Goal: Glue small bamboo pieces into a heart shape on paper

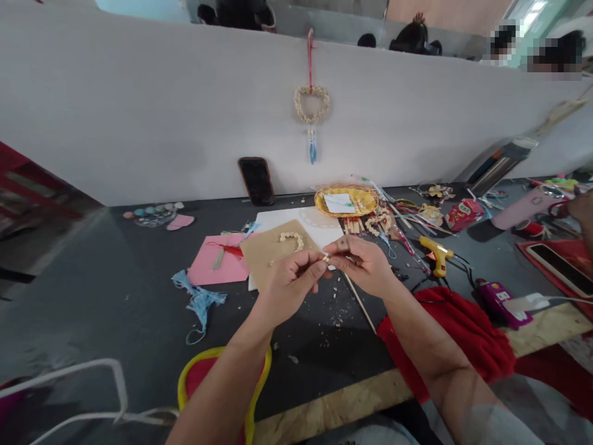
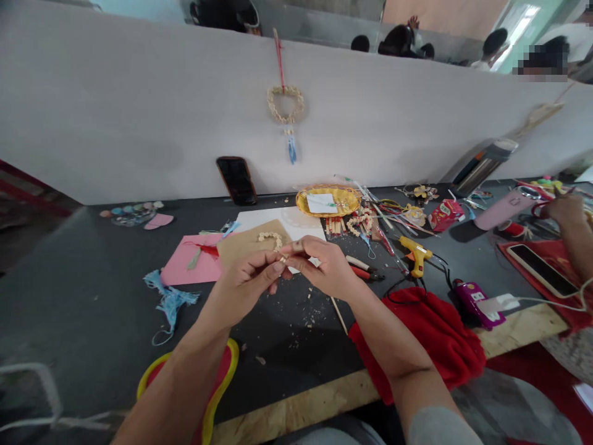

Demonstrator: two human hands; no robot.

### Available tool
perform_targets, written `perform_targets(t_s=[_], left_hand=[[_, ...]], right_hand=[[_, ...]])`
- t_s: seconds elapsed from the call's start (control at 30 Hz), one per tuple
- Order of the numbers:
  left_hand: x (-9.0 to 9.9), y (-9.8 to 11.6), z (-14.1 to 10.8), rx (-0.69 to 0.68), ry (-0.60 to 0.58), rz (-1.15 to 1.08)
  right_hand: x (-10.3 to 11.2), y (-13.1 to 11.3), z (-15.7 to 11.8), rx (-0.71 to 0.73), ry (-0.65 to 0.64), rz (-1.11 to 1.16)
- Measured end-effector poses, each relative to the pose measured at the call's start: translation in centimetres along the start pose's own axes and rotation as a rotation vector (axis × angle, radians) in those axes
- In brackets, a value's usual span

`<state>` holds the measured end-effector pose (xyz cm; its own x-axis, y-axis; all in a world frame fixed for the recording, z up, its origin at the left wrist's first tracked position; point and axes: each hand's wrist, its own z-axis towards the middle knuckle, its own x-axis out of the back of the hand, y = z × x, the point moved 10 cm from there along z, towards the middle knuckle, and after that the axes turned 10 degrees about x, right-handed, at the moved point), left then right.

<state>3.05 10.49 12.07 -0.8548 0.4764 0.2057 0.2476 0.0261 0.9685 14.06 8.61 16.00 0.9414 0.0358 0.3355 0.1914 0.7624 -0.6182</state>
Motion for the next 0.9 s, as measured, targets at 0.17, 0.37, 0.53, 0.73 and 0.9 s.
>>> perform_targets(t_s=[0.17,0.37,0.53,0.73,0.9], left_hand=[[-0.3,-0.2,0.0,0.012,-0.029,-0.001],[-0.2,-0.3,-0.1,0.012,0.002,0.008],[-0.3,-0.3,-0.2,0.025,-0.003,0.001],[-0.3,-0.3,-0.1,0.03,0.0,-0.013],[-0.1,-0.3,0.0,0.035,0.018,-0.013]], right_hand=[[0.1,-0.5,0.2,0.078,-0.014,-0.01],[0.0,0.8,0.0,0.022,-0.018,0.097],[0.2,0.9,0.1,0.031,0.001,0.106],[0.2,1.0,0.0,0.028,0.0,0.106],[0.2,1.0,0.0,0.051,0.005,0.108]])
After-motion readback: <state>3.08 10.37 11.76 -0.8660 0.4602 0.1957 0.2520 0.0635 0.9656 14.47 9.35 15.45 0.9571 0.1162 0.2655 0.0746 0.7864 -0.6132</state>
